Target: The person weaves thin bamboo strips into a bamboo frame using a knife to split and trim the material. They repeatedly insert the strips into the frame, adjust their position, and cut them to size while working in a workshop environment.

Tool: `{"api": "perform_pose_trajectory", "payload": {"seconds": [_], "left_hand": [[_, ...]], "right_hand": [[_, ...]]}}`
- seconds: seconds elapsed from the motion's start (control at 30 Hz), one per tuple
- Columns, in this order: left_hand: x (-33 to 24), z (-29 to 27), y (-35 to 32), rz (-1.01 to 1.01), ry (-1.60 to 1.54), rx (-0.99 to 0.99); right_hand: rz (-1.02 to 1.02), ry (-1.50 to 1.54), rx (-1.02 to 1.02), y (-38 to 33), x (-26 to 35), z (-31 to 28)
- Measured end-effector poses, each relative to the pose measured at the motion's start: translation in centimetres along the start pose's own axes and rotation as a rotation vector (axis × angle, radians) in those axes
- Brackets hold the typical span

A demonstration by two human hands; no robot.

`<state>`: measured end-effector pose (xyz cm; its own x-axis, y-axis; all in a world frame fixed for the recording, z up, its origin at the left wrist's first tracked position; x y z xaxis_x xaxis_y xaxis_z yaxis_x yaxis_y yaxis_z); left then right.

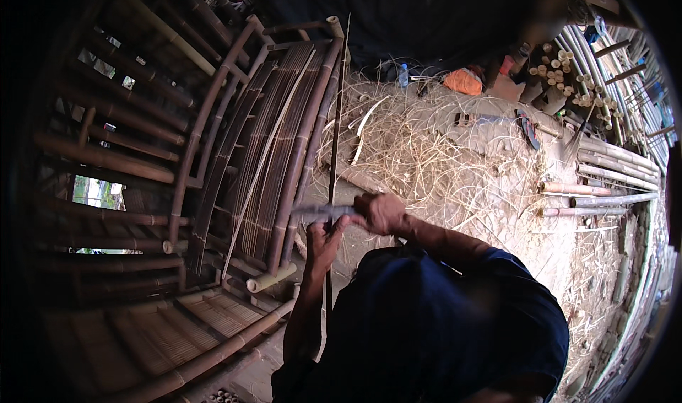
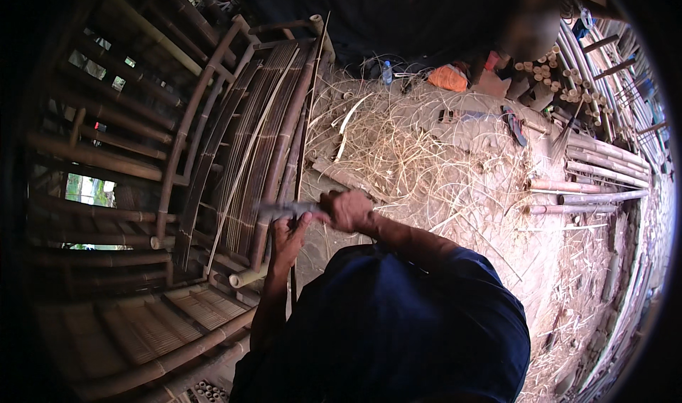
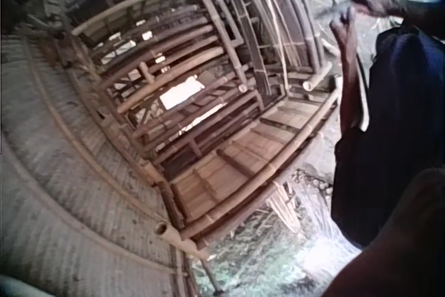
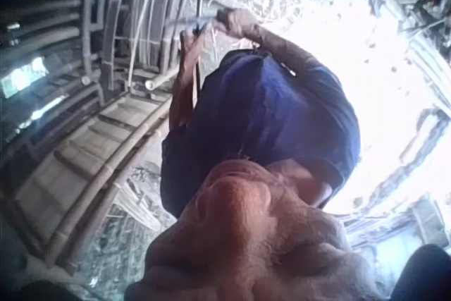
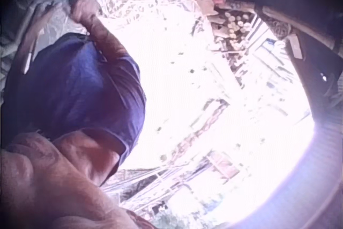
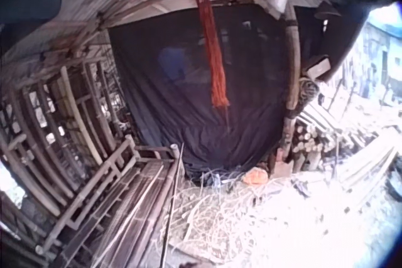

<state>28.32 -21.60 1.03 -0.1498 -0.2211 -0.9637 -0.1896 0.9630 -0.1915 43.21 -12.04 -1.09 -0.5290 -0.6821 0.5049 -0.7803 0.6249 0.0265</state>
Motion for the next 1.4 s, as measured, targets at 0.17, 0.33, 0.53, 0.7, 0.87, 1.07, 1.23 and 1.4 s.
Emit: {"api": "perform_pose_trajectory", "payload": {"seconds": [0.17,0.33,0.53,0.7,0.87,1.07,1.23,1.4], "left_hand": [[-2.6,-0.3,-4.1,0.015,0.109,-0.007],[-3.1,-1.9,-7.0,0.002,0.072,0.022],[-2.1,-3.3,-10.9,-0.079,0.11,0.021],[-2.7,-3.8,-14.0,-0.137,0.224,0.09],[0.6,-5.2,-17.8,0.041,0.113,0.053],[6.4,-8.0,-13.5,0.284,0.784,0.257],[-4.1,-0.4,2.8,0.211,0.103,-0.001],[-5.1,0.0,5.3,0.081,-0.306,-0.11]], "right_hand": [[0.285,0.075,-0.351,4.8,-9.8,-2.9],[0.192,0.078,-0.192,4.5,-6.8,-4.4],[0.069,-0.108,-0.308,6.3,-7.3,-5.9],[0.249,0.019,-0.556,8.8,-17.4,-11.0],[0.412,1.026,-0.434,10.1,-20.4,-14.5],[0.404,1.206,-0.487,10.7,-12.4,-11.7],[0.358,1.075,-0.338,10.6,-5.3,-7.5],[0.182,0.277,-0.268,8.3,0.0,-10.5]]}}
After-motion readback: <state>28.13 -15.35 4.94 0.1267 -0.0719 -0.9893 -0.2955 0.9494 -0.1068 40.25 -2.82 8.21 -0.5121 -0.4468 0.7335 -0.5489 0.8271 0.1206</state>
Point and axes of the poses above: each hand's wrist, its own y-axis towards the middle knuckle, its own z-axis out of the palm, x = y × z, the point moved 4 cm from there along y, towards the middle knuckle, and after that the axes turned 2 degrees about -y, right-handed, at the moved point
